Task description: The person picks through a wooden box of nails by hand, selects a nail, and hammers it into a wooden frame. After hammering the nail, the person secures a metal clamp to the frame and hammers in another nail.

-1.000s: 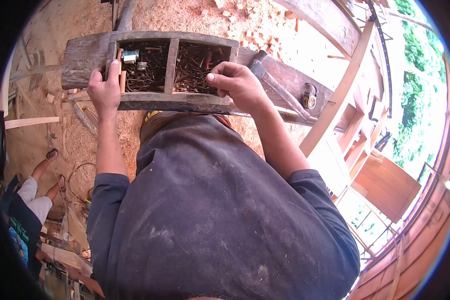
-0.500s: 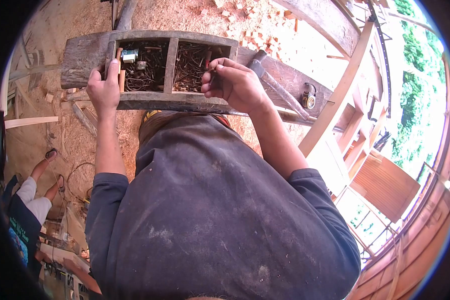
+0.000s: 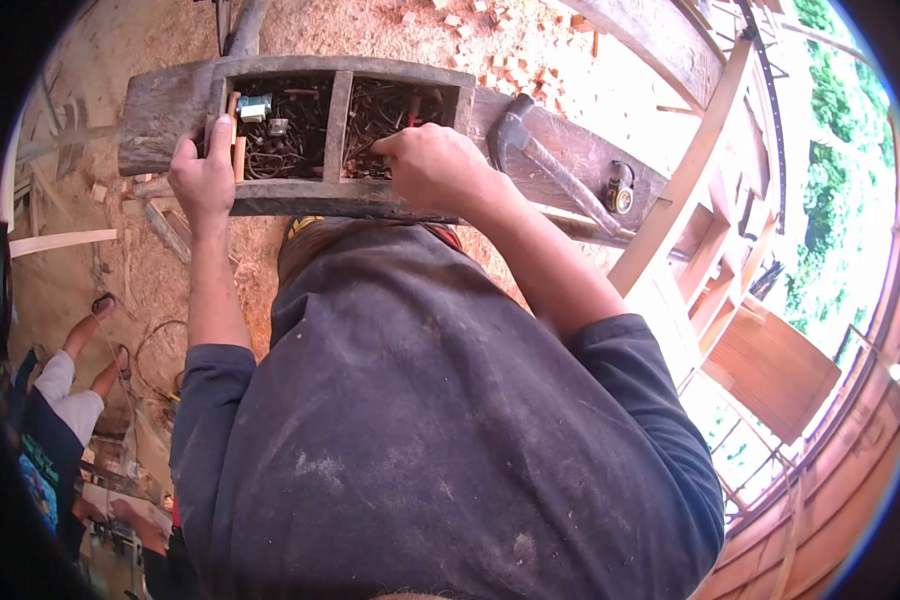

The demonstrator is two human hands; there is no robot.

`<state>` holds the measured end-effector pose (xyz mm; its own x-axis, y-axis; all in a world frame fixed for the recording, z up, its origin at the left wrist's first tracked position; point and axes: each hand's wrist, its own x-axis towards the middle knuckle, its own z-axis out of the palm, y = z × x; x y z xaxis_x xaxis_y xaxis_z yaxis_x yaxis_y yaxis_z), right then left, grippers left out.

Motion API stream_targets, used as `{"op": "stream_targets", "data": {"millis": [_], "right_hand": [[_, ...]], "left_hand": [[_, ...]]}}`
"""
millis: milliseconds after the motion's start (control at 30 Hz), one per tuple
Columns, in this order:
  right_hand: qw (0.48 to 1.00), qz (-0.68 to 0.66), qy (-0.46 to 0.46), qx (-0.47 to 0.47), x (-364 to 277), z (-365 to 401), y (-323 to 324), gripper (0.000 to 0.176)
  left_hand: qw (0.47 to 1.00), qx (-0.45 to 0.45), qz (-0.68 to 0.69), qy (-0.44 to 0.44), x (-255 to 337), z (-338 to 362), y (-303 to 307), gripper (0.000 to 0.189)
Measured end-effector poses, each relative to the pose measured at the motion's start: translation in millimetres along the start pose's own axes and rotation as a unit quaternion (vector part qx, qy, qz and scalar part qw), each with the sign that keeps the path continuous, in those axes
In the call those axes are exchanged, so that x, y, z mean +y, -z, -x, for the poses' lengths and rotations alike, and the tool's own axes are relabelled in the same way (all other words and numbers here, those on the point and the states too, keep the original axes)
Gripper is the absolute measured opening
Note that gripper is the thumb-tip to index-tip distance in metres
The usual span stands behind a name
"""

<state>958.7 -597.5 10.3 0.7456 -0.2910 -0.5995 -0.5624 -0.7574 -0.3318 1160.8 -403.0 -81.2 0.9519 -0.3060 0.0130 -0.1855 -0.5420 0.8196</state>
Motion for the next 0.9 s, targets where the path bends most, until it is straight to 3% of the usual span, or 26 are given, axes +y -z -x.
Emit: {"op": "stream_targets", "data": {"millis": [67,133,200,233,300,400,600,700,767,900], "right_hand": [[0.997,-0.026,-0.003,0.07,2.3,-2.4,-0.6,0.034],[0.996,-0.041,0.032,0.069,5.5,-1.9,-1.8,0.034],[0.999,0.015,0.04,-0.024,6.6,-0.5,-2.8,0.038],[0.999,0.016,0.04,-0.025,4.0,-0.2,-1.4,0.038],[1.0,0.01,-0.013,0.021,-4.6,-0.5,2.1,0.038],[0.995,-0.045,0.035,0.076,5.8,-1.6,0.7,0.045],[0.999,0.027,0.013,-0.031,3.2,2.0,-3.0,0.036],[0.998,-0.05,0.013,0.035,7.8,2.1,-1.4,0.032],[0.988,-0.058,0.033,0.14,13.6,0.5,-2.4,0.034],[0.996,-0.048,0.047,0.052,7.4,0.9,4.1,0.032]], "left_hand": [[1.0,0.002,0.007,0.005,-0.4,-0.5,0.8,0.045],[1.0,0.016,-0.015,-0.001,-1.9,-0.3,-0.4,0.045],[1.0,0.003,-0.007,0.009,-2.3,0.3,0.3,0.045],[1.0,-0.007,0.0,0.017,-2.3,0.1,0.5,0.046],[1.0,-0.001,-0.002,0.014,-2.6,-0.2,0.2,0.046],[1.0,0.009,-0.01,0.01,-3.0,-0.5,0.8,0.046],[1.0,0.0,0.0,0.015,-0.2,1.0,0.9,0.046],[1.0,-0.006,-0.012,0.018,1.6,0.1,2.7,0.046],[1.0,-0.01,-0.022,0.016,1.4,0.1,2.6,0.046],[0.999,-0.005,-0.029,0.016,-2.0,-1.1,0.1,0.046]]}}
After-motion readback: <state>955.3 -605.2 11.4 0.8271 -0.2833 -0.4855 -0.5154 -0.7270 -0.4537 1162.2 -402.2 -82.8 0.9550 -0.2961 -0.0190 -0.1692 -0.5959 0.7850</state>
